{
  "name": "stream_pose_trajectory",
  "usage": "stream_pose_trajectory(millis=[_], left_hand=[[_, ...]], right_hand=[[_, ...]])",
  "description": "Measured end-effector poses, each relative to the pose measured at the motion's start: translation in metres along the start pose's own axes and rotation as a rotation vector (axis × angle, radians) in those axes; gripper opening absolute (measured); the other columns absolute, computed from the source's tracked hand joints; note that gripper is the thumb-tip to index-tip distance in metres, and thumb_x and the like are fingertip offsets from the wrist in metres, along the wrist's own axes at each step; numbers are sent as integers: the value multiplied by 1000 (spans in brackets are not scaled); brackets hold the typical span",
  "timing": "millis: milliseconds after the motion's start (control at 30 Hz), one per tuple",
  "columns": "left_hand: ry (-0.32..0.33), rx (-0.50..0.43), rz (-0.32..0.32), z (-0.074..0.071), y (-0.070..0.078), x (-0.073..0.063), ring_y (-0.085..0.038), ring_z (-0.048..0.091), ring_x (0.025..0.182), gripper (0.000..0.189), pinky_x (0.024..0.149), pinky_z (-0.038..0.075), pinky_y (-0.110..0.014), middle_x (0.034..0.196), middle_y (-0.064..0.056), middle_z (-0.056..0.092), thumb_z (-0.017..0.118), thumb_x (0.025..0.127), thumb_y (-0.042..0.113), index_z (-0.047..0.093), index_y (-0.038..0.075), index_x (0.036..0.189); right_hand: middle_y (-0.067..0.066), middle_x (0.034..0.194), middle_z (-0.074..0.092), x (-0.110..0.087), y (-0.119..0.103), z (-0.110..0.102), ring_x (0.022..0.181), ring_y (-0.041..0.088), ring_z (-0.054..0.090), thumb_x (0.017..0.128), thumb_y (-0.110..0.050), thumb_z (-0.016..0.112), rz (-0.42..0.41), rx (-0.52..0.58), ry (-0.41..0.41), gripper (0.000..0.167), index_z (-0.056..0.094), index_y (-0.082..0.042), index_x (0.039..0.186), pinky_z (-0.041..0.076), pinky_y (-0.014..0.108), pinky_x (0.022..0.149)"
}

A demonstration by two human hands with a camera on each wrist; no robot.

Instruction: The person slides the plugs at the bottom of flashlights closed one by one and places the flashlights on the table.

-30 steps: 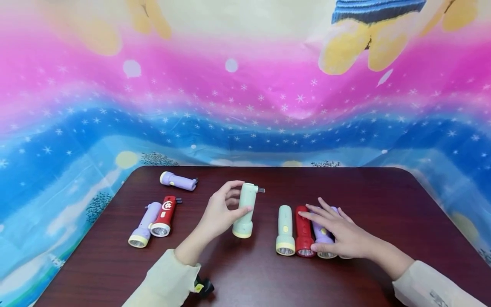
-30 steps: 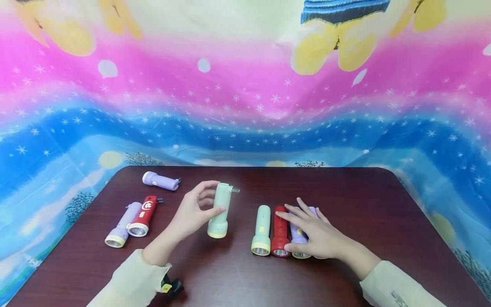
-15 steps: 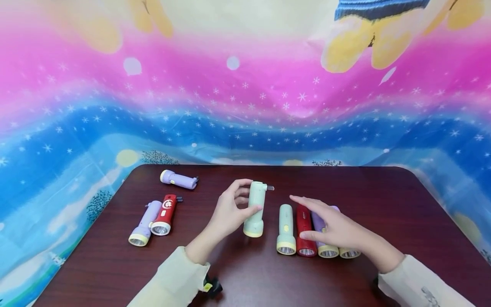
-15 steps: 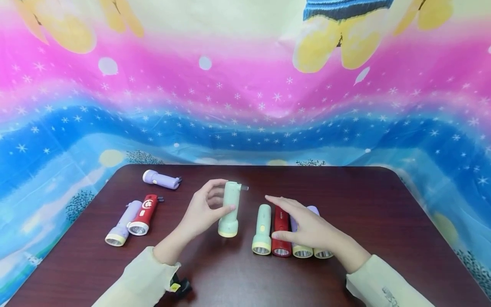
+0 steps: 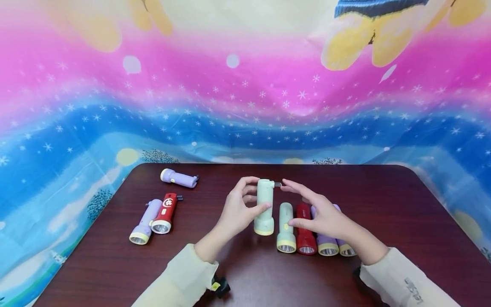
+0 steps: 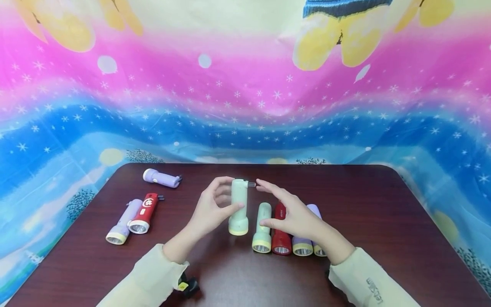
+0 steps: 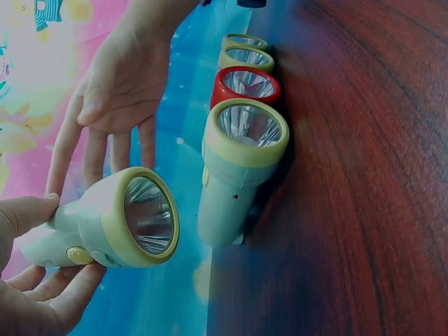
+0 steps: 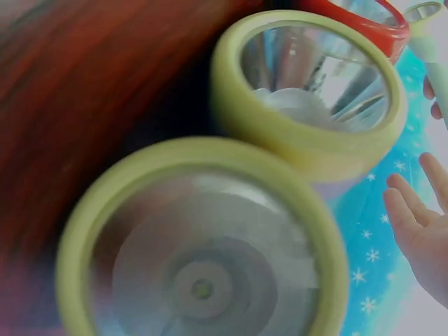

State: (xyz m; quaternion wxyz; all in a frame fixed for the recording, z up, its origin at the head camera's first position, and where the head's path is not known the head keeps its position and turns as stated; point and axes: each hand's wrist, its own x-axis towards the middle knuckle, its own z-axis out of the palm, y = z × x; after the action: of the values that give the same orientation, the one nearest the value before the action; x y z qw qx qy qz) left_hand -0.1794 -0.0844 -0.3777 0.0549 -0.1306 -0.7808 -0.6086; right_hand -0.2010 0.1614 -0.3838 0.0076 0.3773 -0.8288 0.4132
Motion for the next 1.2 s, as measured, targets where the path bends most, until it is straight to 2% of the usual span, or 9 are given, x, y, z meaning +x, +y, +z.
stream_pose_trajectory(millis=[100, 233, 467, 633, 767, 967, 1100, 1200], left_hand=[[-6, -8, -1, 2, 0, -1, -31, 71, 94, 60, 87, 58, -49, 117, -16, 69, 80, 81, 4, 50, 10, 131], [-9, -17, -3, 4, 0, -1, -30, 71, 93, 59, 86, 58, -49, 117, -15, 69, 81, 81, 5, 50, 9, 131], [-14, -25, 12, 8, 1, -1, -29, 71, 92, 59, 89, 57, -48, 115, -17, 69, 81, 80, 4, 51, 8, 130], [-11, -28, 10, 9, 2, -1, -28, 71, 92, 58, 88, 57, -48, 115, -16, 69, 81, 80, 6, 51, 9, 130], [-7, -36, 14, 10, 2, 0, -28, 71, 92, 58, 86, 58, -46, 115, -16, 69, 81, 81, 6, 51, 9, 130], [13, -29, 18, 14, 3, 1, -27, 71, 96, 59, 87, 58, -43, 114, -14, 69, 81, 81, 8, 49, 10, 131], [23, -37, 27, 15, 4, 1, -28, 70, 97, 60, 90, 57, -45, 113, -15, 69, 82, 81, 9, 49, 9, 131], [25, -43, 26, 16, 3, 1, -28, 69, 98, 60, 91, 56, -46, 113, -15, 69, 82, 81, 9, 49, 10, 131]], right_hand=[[6, 149, 50, 3, -1, 2, 139, 26, 46, 84, -20, 81, -10, 24, 13, 89, 29, -26, 157, 44, 59, 105], [10, 148, 51, 6, -4, 5, 135, 30, 49, 86, -19, 79, 16, 48, 30, 84, 32, -25, 155, 47, 60, 101], [6, 142, 55, 10, -8, 11, 122, 26, 58, 85, -17, 79, 48, 86, 42, 84, 33, -28, 155, 53, 51, 98], [5, 133, 58, 12, -8, 13, 110, 28, 62, 86, -15, 78, 26, 132, 40, 83, 34, -23, 155, 56, 49, 92], [6, 123, 61, 14, -7, 15, 100, 23, 65, 84, -13, 79, 22, 154, 44, 84, 33, -18, 154, 58, 45, 88], [10, 112, 65, 17, -9, 22, 88, 23, 68, 83, -6, 79, 18, 264, 28, 91, 24, -13, 155, 59, 35, 79], [11, 105, 68, 18, -11, 26, 84, 20, 69, 83, -5, 78, 38, 306, 31, 92, 21, -17, 155, 60, 32, 76], [11, 103, 69, 19, -12, 28, 83, 23, 70, 84, -5, 78, 69, 326, 37, 92, 22, -23, 154, 60, 32, 74]])
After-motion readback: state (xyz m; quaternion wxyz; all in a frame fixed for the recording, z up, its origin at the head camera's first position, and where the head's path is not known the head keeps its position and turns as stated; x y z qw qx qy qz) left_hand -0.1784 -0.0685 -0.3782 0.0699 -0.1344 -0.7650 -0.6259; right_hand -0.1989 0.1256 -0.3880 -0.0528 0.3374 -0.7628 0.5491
